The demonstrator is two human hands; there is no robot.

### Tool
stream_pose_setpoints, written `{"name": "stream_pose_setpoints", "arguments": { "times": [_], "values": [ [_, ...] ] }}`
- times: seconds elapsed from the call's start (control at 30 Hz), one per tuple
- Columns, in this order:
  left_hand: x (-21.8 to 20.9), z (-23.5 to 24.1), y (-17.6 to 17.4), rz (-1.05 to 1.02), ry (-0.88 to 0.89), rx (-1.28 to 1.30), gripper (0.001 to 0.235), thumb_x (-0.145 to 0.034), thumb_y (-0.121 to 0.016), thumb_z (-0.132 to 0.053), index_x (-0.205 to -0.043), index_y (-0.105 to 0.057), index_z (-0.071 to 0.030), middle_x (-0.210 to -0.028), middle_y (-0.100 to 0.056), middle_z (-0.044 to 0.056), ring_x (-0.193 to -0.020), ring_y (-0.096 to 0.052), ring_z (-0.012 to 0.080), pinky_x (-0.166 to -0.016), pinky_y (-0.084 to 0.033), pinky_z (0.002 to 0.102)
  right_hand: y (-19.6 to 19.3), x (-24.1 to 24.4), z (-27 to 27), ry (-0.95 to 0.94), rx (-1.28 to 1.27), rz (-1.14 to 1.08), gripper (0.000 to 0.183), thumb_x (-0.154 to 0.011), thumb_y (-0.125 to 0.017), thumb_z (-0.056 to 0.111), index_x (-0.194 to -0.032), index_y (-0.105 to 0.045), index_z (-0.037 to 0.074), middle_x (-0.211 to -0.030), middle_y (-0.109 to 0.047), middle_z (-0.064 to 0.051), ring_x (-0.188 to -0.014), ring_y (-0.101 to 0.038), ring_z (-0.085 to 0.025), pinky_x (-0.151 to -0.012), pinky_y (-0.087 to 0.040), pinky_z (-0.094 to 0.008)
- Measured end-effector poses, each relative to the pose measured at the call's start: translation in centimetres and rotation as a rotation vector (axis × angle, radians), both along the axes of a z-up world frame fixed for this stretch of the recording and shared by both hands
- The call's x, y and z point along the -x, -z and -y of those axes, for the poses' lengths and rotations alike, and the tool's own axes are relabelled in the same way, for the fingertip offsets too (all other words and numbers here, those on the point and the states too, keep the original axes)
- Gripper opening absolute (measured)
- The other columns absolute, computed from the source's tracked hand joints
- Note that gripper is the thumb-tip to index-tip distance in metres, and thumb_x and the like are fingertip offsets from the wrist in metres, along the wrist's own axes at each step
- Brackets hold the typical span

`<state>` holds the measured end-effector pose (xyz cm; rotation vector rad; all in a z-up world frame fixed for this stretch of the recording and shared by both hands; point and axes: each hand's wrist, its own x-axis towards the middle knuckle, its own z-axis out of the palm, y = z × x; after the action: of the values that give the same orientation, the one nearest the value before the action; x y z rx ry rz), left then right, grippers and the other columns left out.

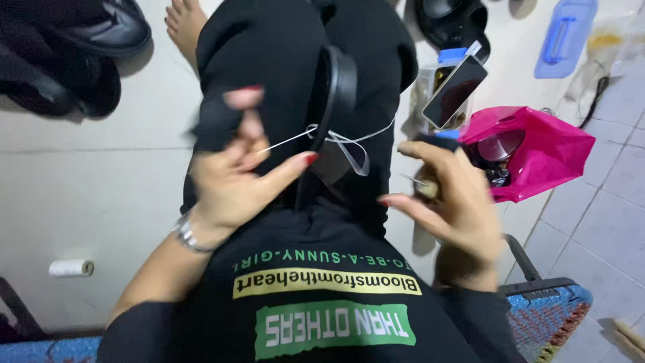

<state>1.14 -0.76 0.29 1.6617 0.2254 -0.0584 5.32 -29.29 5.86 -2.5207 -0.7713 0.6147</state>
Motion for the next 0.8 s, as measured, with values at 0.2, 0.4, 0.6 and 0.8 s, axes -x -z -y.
{"name": "stream_pose_setpoints", "arguments": {
  "times": [0.2, 0.4, 0.6, 0.8],
  "values": [
    [-0.1, -1.2, 0.4, 0.119, 0.111, -0.199, 0.096, -0.077, -0.1, -0.011, -0.147, -0.036, -0.005, -0.124, -0.05, 0.009, -0.069, -0.046, 0.0088, -0.058, -0.045, 0.016, 5.6, 0.2, -5.1, 0.346, -0.781, 0.119, 0.046, -0.084, -0.084, 0.009, -0.106, -0.044, 0.004, -0.073, -0.054, -0.009, -0.099, -0.073, -0.034, -0.086, -0.06, -0.04],
    [-0.5, 0.1, 0.4, 0.415, 0.23, -0.536, 0.078, -0.093, -0.094, -0.026, -0.146, -0.043, 0.001, -0.14, -0.054, 0.019, -0.134, -0.052, 0.0353, -0.121, -0.046, 0.045, 5.3, -1.4, -1.5, 0.052, -0.291, 0.258, 0.022, -0.081, -0.06, 0.0, -0.096, -0.067, 0.015, -0.075, -0.057, -0.003, -0.064, -0.042, -0.025, -0.059, -0.033, -0.038],
    [0.6, -1.3, 1.0, 0.382, 0.131, -0.433, 0.052, -0.095, -0.085, -0.018, -0.135, -0.057, 0.0, -0.119, -0.069, 0.013, -0.099, -0.069, 0.0256, -0.094, -0.056, 0.037, 7.8, -0.1, -2.0, 0.025, -0.063, 0.411, 0.02, -0.098, -0.082, 0.023, -0.115, -0.075, 0.017, -0.067, -0.047, -0.004, -0.051, -0.049, -0.022, -0.045, -0.034, -0.039],
    [3.6, -14.5, 5.9, 0.225, -0.232, -1.736, 0.066, -0.115, -0.09, -0.062, -0.155, -0.048, -0.029, -0.115, -0.068, 0.012, -0.085, -0.066, 0.031, -0.077, -0.047, 0.04, 4.6, -3.8, 6.5, 0.63, -0.204, 0.993, 0.016, -0.101, -0.081, -0.01, -0.088, -0.073, -0.005, -0.078, -0.066, -0.013, -0.065, -0.043, -0.02, -0.061, -0.036, -0.036]
  ]
}}
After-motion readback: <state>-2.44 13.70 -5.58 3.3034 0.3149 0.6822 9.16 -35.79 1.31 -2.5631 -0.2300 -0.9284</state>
